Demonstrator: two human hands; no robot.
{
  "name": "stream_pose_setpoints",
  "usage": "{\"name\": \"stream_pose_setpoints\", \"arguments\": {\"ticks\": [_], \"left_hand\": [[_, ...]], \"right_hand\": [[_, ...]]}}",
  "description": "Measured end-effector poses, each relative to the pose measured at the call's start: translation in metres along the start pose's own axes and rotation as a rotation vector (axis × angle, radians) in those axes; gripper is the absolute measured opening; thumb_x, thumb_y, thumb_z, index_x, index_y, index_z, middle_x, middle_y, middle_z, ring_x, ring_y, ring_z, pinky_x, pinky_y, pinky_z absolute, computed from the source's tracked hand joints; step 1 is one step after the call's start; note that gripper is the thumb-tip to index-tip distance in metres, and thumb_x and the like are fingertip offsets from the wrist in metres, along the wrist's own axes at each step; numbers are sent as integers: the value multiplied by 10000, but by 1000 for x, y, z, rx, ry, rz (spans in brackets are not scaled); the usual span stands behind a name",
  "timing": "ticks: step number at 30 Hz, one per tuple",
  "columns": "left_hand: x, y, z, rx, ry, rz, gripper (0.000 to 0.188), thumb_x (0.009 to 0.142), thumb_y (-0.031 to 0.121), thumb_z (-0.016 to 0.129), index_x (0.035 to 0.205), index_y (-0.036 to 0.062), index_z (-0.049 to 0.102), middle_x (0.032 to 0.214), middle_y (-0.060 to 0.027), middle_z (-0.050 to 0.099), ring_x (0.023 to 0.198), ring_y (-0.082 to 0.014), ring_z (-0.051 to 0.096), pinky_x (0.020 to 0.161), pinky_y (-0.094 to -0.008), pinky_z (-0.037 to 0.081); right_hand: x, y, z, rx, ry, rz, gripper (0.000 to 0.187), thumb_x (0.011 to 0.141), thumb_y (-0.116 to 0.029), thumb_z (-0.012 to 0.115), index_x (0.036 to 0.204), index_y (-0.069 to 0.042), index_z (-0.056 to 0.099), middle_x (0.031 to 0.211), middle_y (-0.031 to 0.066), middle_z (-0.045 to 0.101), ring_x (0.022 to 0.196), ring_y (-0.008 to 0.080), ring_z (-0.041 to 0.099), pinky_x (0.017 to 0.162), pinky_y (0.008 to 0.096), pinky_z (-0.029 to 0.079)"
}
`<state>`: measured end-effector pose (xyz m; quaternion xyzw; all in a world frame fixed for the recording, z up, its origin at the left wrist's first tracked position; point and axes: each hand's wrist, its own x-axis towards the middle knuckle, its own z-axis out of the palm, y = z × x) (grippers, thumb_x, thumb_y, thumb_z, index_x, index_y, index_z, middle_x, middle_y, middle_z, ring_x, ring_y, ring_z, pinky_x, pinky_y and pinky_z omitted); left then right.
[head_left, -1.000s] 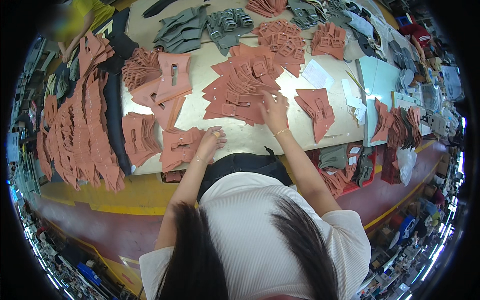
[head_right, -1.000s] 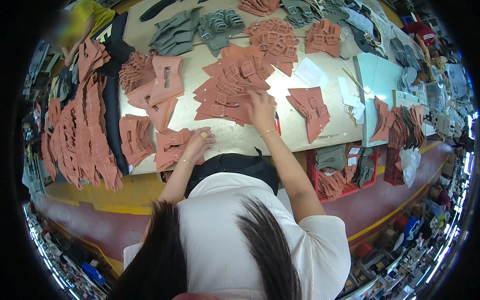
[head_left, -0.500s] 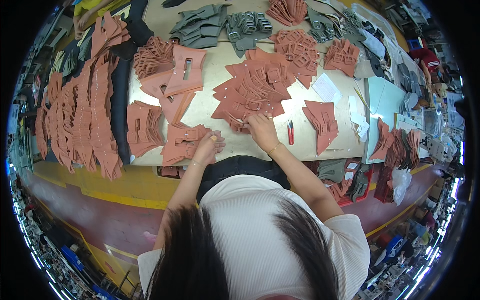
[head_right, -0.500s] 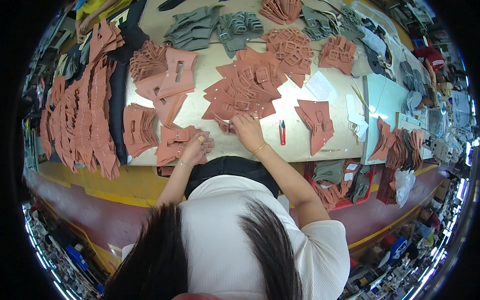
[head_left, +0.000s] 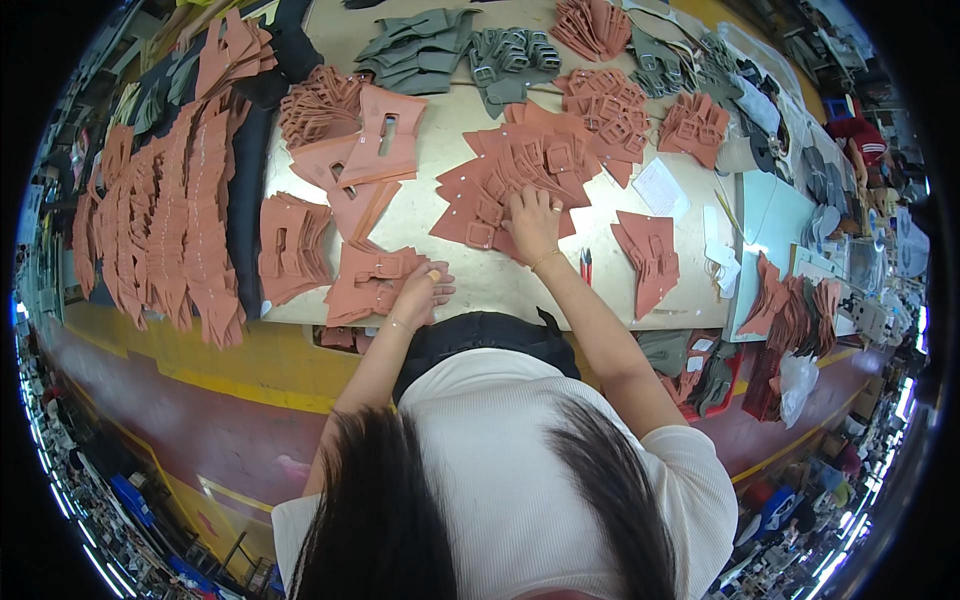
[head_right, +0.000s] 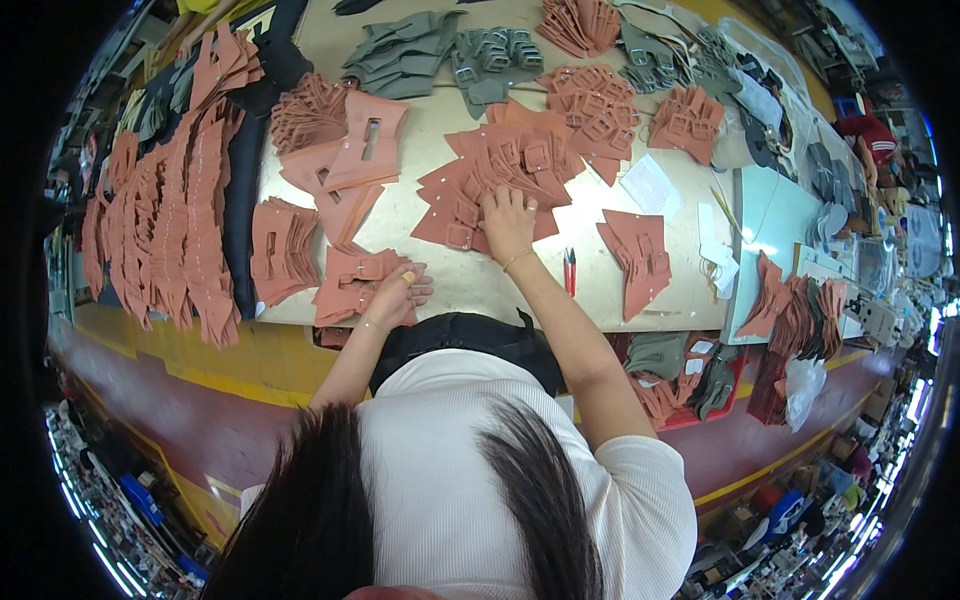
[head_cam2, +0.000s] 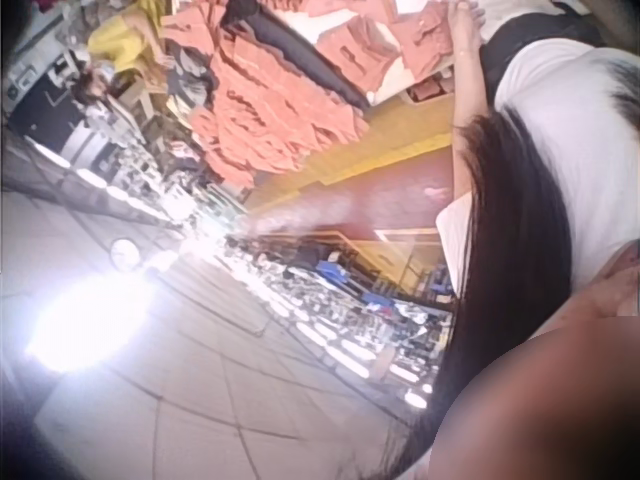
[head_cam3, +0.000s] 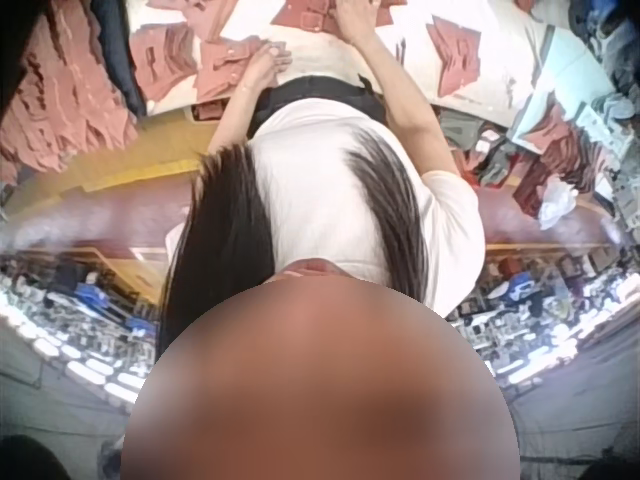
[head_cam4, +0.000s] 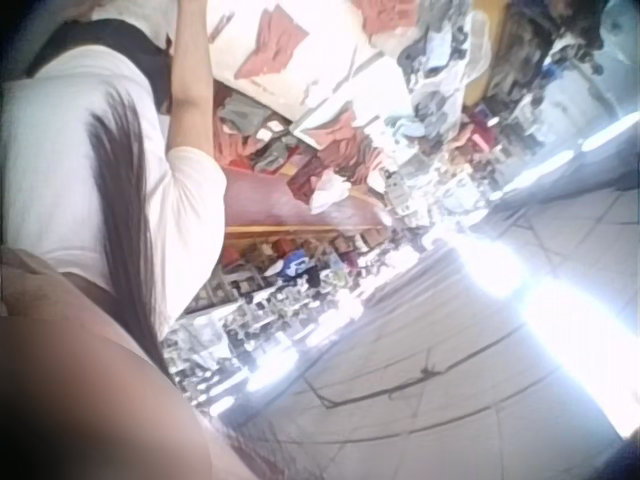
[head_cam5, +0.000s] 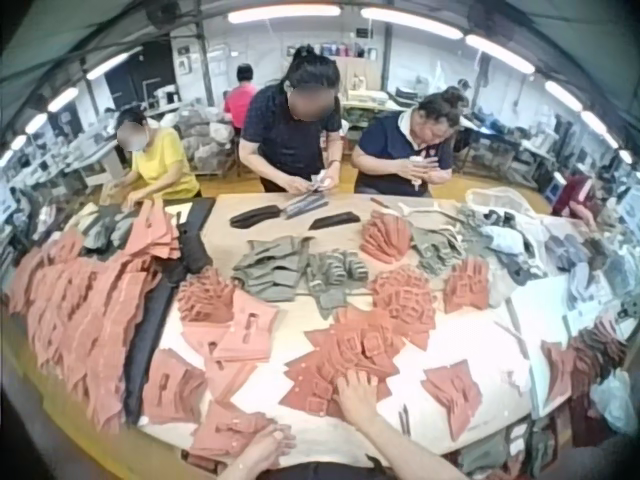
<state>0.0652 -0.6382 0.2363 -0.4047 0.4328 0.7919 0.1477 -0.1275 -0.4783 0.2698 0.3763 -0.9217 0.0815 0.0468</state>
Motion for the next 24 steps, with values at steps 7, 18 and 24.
{"name": "stream_pose_setpoints", "arguments": {"ticks": [7,18,24], "left_hand": [[2,3,8,-139,136,-65,534,945,432,507,1342,85,422,1152,-131,529,1008,-252,548,854,-373,459],[-97,111,83,-931,-742,347,831,864,707,375,1442,114,310,1452,-132,340,1318,-335,355,1063,-526,343],[-118,135,91,-933,-609,395,935,805,808,339,1427,111,322,1457,-119,320,1343,-340,316,1052,-575,344]], "right_hand": [[-12,-9,-28,524,-238,-23,287,755,-137,731,945,-66,526,858,72,641,793,255,627,698,369,486],[-4,-28,-160,1441,-322,377,276,795,-74,747,995,-18,566,907,23,645,841,75,609,722,209,482],[-8,-51,-186,1039,174,92,190,780,-85,749,912,-30,625,862,40,657,773,107,620,688,249,512]]}}
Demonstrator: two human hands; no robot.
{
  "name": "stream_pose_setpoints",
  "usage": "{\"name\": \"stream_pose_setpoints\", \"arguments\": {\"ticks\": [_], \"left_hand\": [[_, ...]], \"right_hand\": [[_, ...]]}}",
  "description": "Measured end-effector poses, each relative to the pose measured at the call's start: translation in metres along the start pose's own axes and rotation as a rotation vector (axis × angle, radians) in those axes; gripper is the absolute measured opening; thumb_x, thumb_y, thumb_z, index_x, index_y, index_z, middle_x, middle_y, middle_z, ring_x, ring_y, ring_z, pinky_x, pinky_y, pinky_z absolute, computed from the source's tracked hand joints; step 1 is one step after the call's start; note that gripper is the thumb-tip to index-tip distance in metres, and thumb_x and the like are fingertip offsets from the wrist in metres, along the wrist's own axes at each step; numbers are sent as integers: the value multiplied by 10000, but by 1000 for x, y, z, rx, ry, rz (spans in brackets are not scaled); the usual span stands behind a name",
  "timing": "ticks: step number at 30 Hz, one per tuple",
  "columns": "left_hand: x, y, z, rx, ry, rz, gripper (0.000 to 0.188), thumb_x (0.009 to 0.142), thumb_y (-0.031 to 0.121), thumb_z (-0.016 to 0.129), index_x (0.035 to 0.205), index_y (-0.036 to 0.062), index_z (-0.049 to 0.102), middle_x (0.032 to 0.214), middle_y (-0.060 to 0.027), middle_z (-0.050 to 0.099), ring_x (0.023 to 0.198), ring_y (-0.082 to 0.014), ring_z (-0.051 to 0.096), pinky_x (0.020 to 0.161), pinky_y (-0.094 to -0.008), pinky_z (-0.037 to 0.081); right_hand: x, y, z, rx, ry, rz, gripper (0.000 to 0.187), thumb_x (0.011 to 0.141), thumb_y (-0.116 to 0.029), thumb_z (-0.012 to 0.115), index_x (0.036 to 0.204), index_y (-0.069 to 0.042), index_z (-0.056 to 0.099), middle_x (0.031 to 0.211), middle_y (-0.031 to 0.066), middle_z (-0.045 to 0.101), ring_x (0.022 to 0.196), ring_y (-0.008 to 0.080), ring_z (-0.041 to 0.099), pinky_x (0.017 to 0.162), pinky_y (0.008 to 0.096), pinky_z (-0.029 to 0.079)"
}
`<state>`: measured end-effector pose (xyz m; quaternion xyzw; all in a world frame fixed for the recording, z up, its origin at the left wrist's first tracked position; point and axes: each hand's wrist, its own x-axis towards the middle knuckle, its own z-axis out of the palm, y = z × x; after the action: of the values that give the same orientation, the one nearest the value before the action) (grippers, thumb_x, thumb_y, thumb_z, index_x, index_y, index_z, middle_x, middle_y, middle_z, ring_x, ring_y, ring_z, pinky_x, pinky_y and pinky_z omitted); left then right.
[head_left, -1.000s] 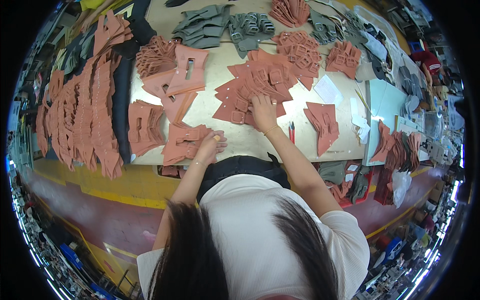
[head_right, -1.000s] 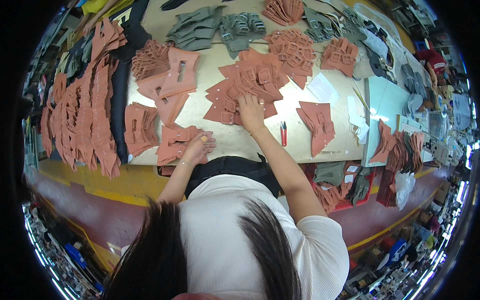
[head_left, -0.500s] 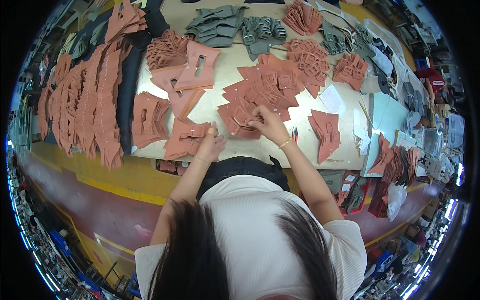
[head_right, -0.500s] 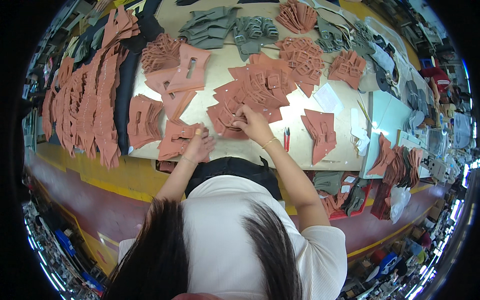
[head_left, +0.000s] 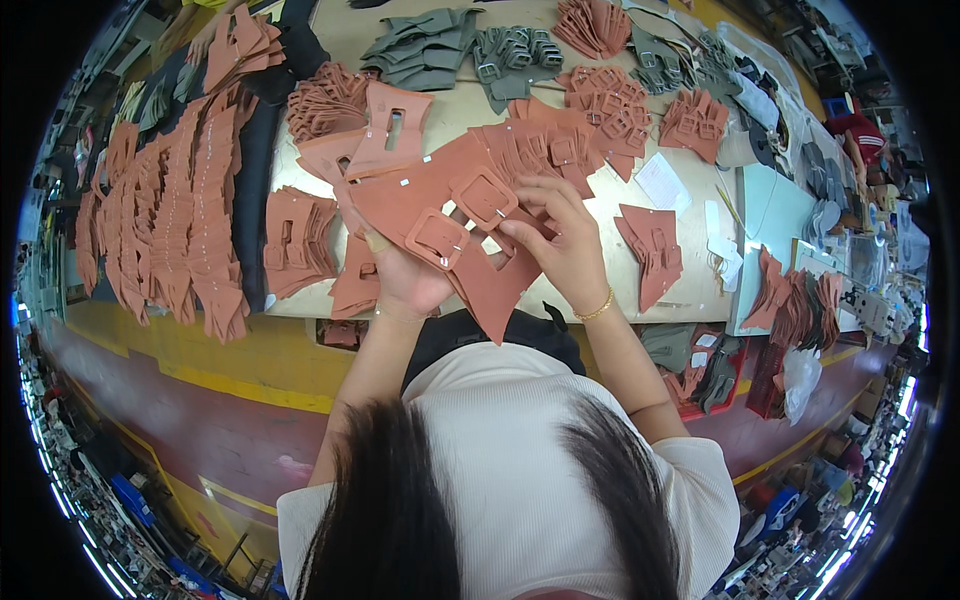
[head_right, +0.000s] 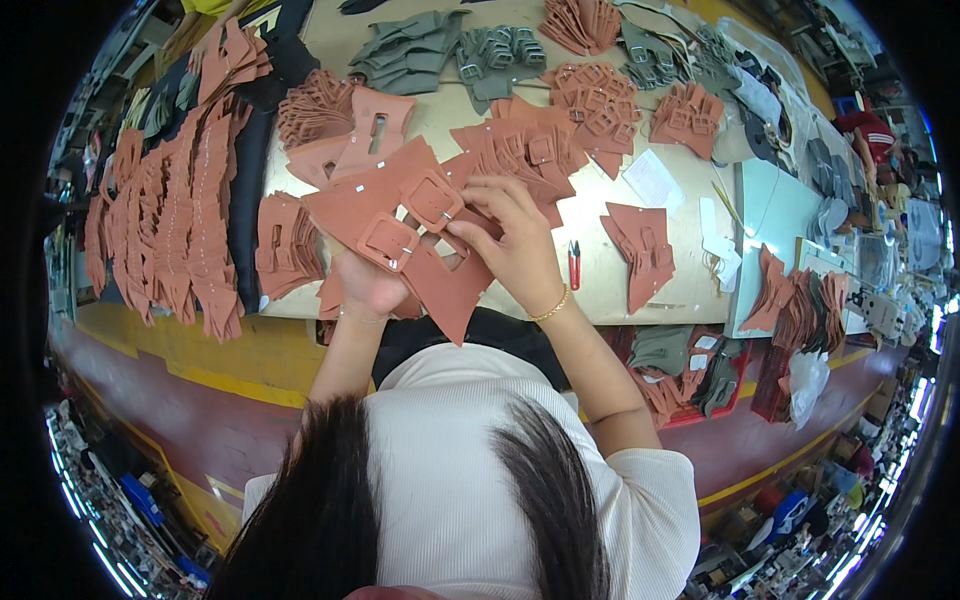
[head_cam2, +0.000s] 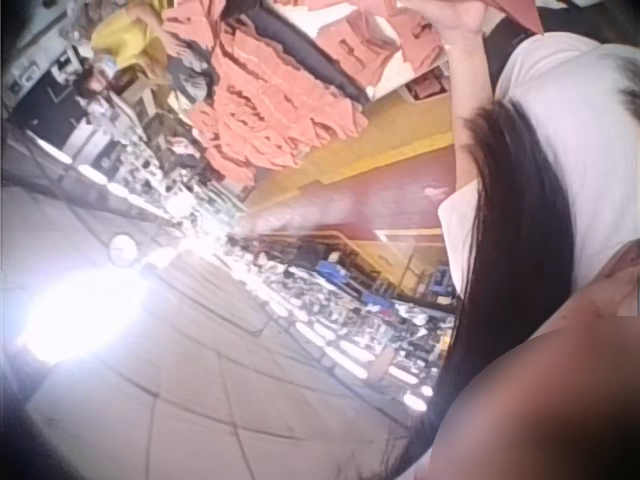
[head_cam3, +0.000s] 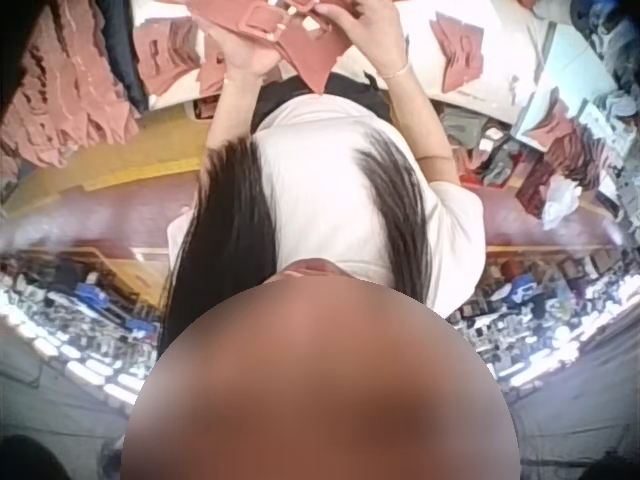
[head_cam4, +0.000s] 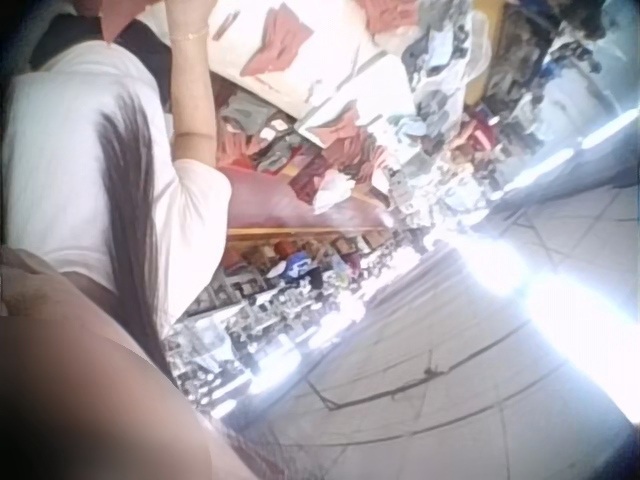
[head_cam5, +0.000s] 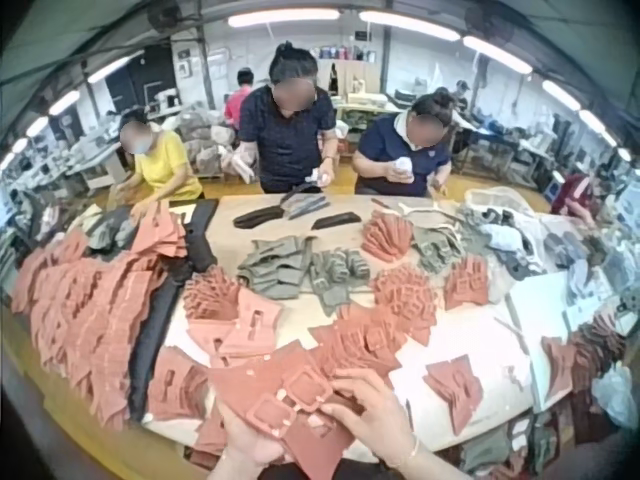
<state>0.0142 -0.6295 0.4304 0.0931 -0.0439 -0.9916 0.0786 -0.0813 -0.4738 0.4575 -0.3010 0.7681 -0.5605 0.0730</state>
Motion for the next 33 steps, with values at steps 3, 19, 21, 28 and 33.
{"name": "stream_pose_setpoints", "arguments": {"ticks": [3,19,21,28,33], "left_hand": [[2,6,-2,-147,-230,-118,939,807,811,319,1429,108,315,1464,-129,313,1343,-339,323,1059,-576,338],[-7,15,7,130,30,-104,1045,717,885,328,1476,177,211,1456,-215,264,1301,-468,305,985,-705,286],[-8,14,8,72,48,-123,1088,658,926,358,1420,150,349,1320,-189,428,1199,-412,414,991,-609,376],[-8,16,6,-81,-232,-157,988,794,814,336,1514,174,119,1546,-201,136,1390,-450,190,1099,-630,197],[-7,11,7,-134,-296,-133,948,822,783,334,1514,169,132,1559,-180,104,1428,-383,120,1141,-572,156]], "right_hand": [[2,-8,-2,-217,98,-223,149,799,-54,719,902,-22,617,828,36,649,759,100,617,669,243,504],[2,-20,-78,289,-68,188,318,929,-86,597,1221,31,552,964,111,699,838,91,635,763,217,487],[2,-19,-78,259,-70,171,323,931,-85,594,1230,29,550,962,103,699,839,90,632,766,219,488],[0,-26,-93,151,-51,169,314,936,-67,575,1235,29,562,989,104,686,825,103,641,738,227,505],[-2,-31,-105,202,-14,144,309,938,-57,562,1233,33,564,991,110,681,785,144,668,671,237,533]]}}
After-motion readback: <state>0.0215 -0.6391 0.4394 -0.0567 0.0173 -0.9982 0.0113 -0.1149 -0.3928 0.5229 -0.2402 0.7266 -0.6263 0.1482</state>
